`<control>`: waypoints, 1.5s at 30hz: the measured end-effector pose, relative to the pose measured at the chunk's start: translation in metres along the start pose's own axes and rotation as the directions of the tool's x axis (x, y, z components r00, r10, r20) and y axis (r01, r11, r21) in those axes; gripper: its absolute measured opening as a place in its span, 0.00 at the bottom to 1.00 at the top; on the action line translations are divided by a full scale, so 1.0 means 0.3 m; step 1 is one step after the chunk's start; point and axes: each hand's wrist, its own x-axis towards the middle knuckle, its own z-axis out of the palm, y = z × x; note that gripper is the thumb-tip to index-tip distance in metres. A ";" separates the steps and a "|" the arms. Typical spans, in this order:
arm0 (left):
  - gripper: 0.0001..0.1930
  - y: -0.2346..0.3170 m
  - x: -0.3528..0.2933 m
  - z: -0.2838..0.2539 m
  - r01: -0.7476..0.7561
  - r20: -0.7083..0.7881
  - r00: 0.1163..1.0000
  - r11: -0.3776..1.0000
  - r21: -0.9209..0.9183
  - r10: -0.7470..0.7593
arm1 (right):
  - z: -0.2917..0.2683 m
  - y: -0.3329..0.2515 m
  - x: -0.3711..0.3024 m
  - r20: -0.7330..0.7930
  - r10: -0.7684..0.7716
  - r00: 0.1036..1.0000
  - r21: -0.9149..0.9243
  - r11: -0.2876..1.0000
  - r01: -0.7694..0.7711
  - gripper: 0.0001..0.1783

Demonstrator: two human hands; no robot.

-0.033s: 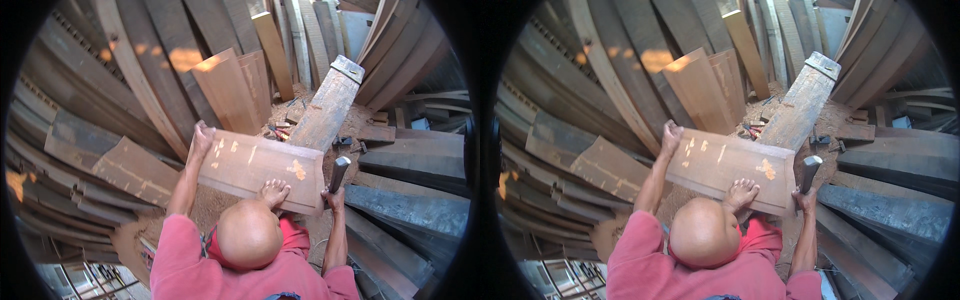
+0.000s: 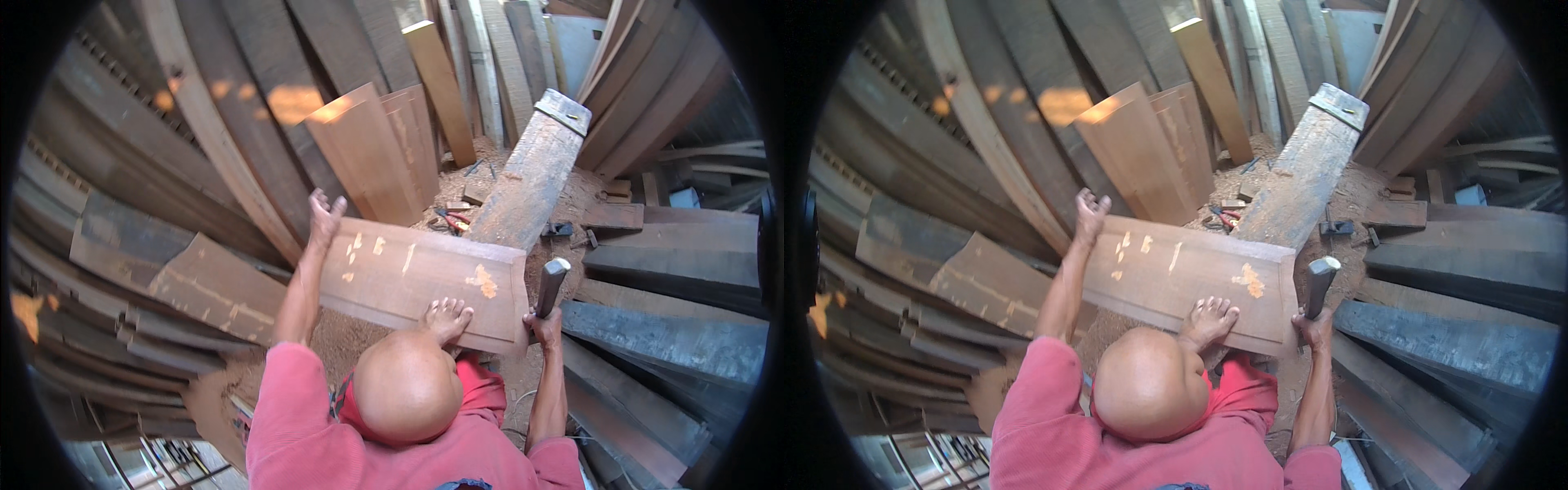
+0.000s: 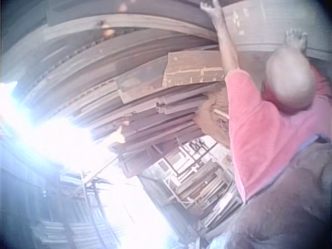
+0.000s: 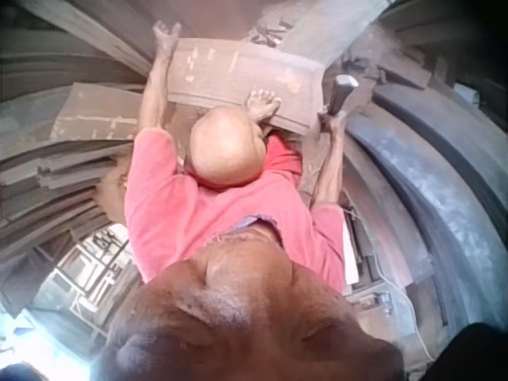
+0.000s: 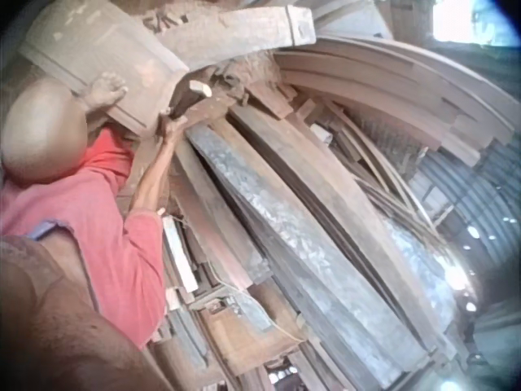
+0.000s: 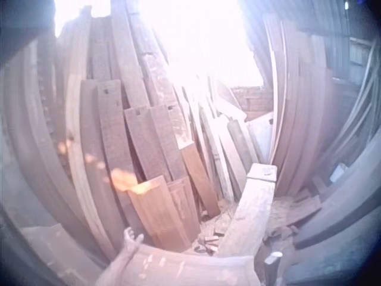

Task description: The person marks lines on a wooden panel with a pencil, rotates the panel to inspect the other side, and then uses an axe and a hammer to chip away wood from the edges while holding the piece steady with their foot on a beam.

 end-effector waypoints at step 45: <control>0.22 0.124 0.583 0.389 0.000 -0.098 0.995 0.984 -0.177 -0.018 | -0.038 -0.077 0.022 0.087 0.259 0.962 -0.167 0.956 -0.242 0.16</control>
